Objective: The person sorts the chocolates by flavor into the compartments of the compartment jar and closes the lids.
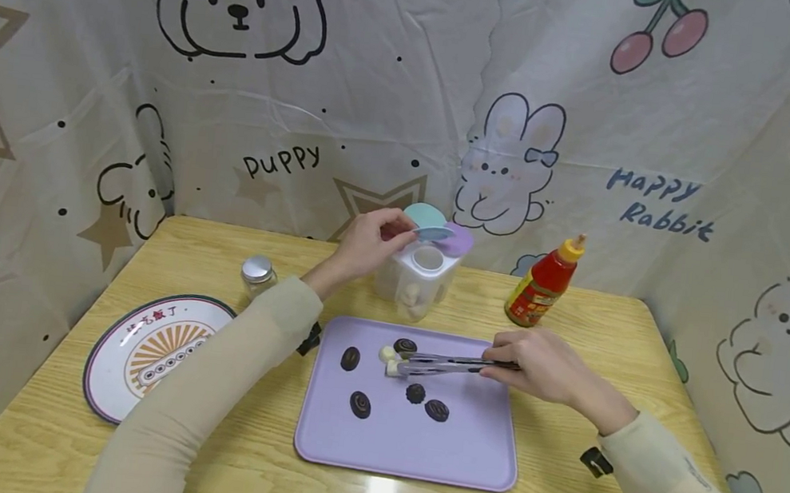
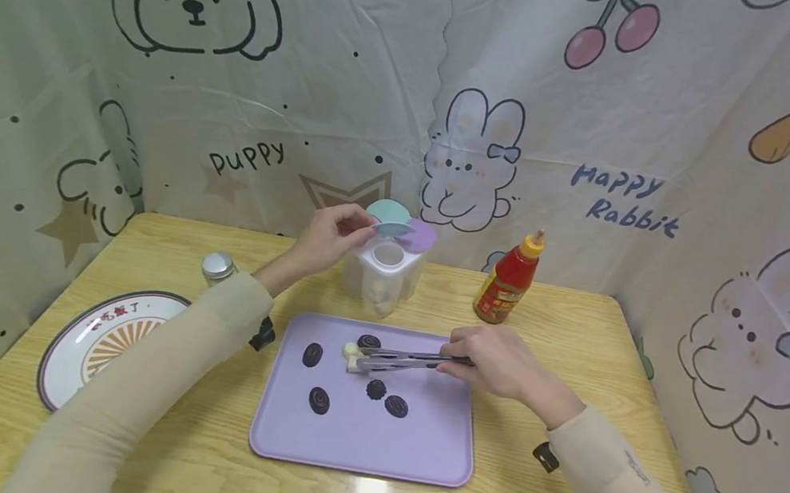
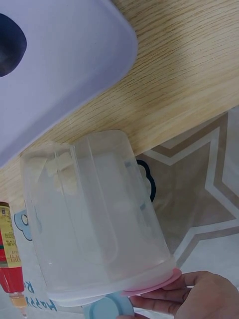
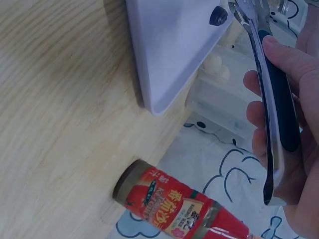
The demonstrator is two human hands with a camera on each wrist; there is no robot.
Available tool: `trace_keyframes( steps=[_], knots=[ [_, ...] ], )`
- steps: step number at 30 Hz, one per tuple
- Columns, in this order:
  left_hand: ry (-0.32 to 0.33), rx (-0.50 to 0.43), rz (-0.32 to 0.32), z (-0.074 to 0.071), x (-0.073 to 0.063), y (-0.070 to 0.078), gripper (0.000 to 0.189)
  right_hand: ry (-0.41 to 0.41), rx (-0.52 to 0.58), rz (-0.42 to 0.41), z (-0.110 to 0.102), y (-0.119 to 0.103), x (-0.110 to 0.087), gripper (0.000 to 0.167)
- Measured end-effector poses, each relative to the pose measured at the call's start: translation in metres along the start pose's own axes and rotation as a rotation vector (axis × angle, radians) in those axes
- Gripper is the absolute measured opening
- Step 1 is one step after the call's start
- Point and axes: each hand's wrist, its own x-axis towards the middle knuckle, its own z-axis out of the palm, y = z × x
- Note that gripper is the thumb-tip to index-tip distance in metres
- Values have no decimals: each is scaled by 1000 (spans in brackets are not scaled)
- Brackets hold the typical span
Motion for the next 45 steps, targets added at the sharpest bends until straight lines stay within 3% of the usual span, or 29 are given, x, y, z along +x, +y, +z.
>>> trace_keyframes(
  steps=[20,30,35,37,42,45],
  knots=[
    [0,-8,6,0,0,1,17,-69,2,47,10,6,4,19],
    [-4,-20,-7,-1,-1,3,16,49,-10,-12,14,4,-1,8],
    [-3,-19,-11,-1,-1,3,16,125,-11,8,6,4,-10,9],
    [-2,-16,-11,0,-1,2,16,159,-26,9,-1,5,-13,18],
    [-2,-7,-12,-1,-2,3,16,263,-86,3,-23,8,-15,62],
    [-1,-6,-8,0,-1,3,16,323,-113,7,-37,11,-12,71]
  ],
)
